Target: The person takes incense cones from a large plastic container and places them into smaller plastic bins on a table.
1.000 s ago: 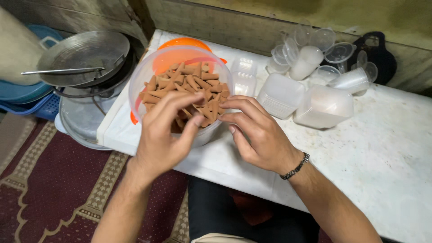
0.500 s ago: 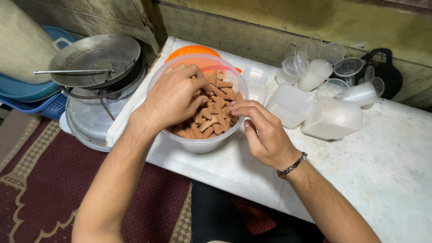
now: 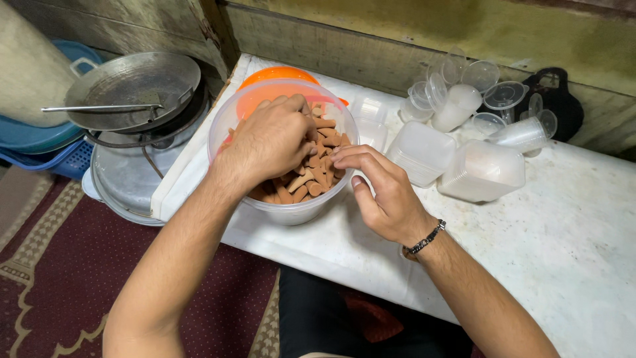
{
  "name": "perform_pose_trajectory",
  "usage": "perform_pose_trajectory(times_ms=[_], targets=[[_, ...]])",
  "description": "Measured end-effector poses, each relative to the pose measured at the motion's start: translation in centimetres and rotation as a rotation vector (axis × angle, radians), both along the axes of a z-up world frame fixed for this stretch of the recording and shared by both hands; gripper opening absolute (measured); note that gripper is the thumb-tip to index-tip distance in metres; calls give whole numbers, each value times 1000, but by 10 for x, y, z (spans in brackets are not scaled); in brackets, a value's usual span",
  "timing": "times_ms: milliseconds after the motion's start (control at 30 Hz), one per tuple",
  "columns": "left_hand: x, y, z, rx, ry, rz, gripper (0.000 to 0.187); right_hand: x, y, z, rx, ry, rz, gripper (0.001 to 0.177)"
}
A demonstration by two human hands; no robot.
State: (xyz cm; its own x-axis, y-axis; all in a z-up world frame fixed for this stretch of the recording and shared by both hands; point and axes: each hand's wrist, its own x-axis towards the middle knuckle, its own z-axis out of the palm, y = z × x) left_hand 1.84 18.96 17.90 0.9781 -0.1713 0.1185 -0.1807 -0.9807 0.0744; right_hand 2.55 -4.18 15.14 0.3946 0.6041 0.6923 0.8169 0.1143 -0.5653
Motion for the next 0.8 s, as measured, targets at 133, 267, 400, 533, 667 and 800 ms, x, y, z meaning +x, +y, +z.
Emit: perform_pose_trajectory(times_ms=[133,267,400,533,667,800], targets=[[-5,1,5,-64,4,-18,10,2,-7,-5,57,87,29,26],[-20,-14,20,-103,-143,-54,9,1,-30,-15,205,294,45,21],[-47,-63,47,-200,-465,-241,17,-14,-70,-9,140,300,-92,20],[-47,-119,27,-377,-456,-414,13,-21,-113,-22,113,300,-225,19],[-25,-169,-44,-883,-255,-469,7,-27,-158,-55,84,267,-437,28],[-8,-208,-122,-1305,-1,-343,12,-35,-191,-85,53,240,-607,34]])
